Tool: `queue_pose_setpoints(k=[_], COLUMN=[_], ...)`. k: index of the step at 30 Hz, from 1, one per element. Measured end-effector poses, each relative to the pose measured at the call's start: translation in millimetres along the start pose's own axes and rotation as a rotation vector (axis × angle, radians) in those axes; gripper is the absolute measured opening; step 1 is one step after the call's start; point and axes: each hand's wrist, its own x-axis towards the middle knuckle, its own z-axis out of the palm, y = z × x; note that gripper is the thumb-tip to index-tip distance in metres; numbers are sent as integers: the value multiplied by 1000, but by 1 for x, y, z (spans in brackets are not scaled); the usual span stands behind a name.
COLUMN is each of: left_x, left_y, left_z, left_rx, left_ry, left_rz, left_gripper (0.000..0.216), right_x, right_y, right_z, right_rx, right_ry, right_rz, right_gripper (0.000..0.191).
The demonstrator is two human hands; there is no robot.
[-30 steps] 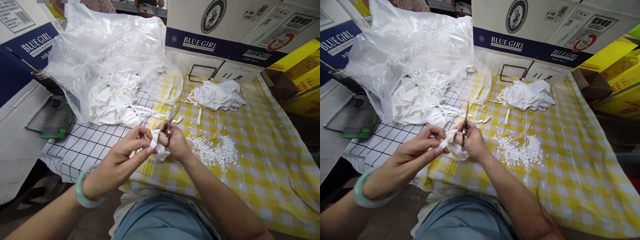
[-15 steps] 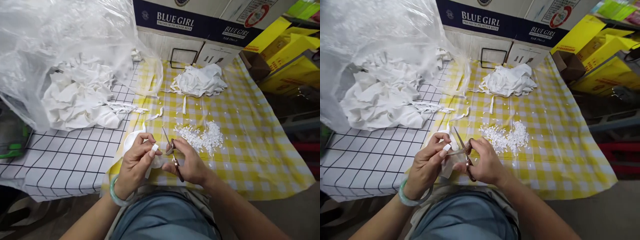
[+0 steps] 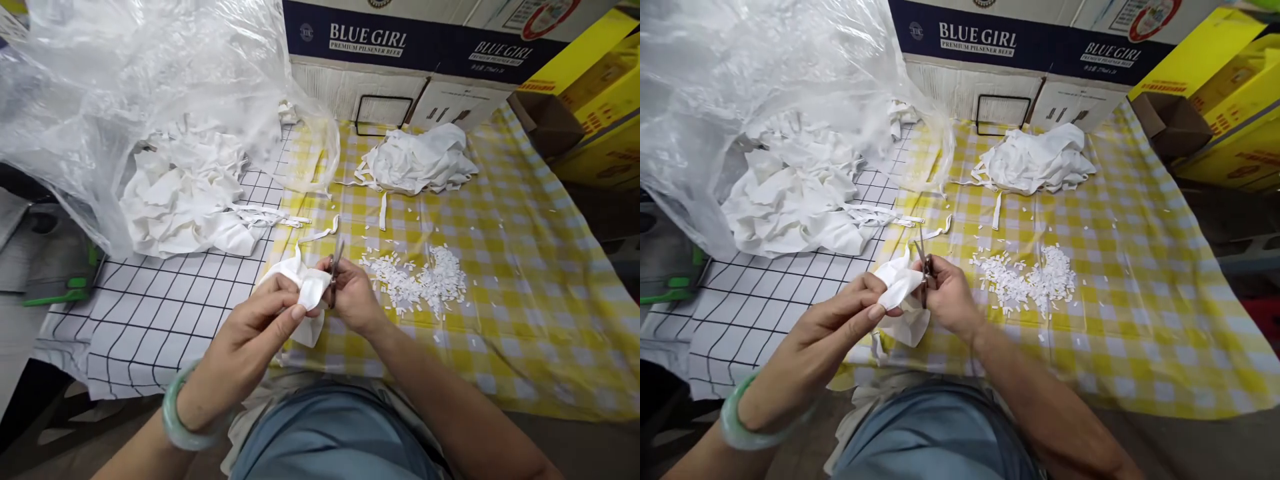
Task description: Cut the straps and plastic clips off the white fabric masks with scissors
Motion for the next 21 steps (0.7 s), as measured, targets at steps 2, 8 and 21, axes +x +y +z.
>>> queue_pose_setpoints(k=[2, 8, 21], left_x=[8, 24, 14], left_y=[-3, -29, -27], left_z=[10, 28, 45], left_rx=[-10, -285, 148], left_ry=[96, 182, 134], left_rz=[160, 100, 303], left_gripper=[18, 23, 24], right_x=[-8, -37, -55], right_y=[11, 10, -44], right_z=[8, -11, -40], right_rx=[67, -285, -1221], right_ry=[-27, -24, -164], right_rz=[80, 26, -212], right_gripper=[43, 47, 47])
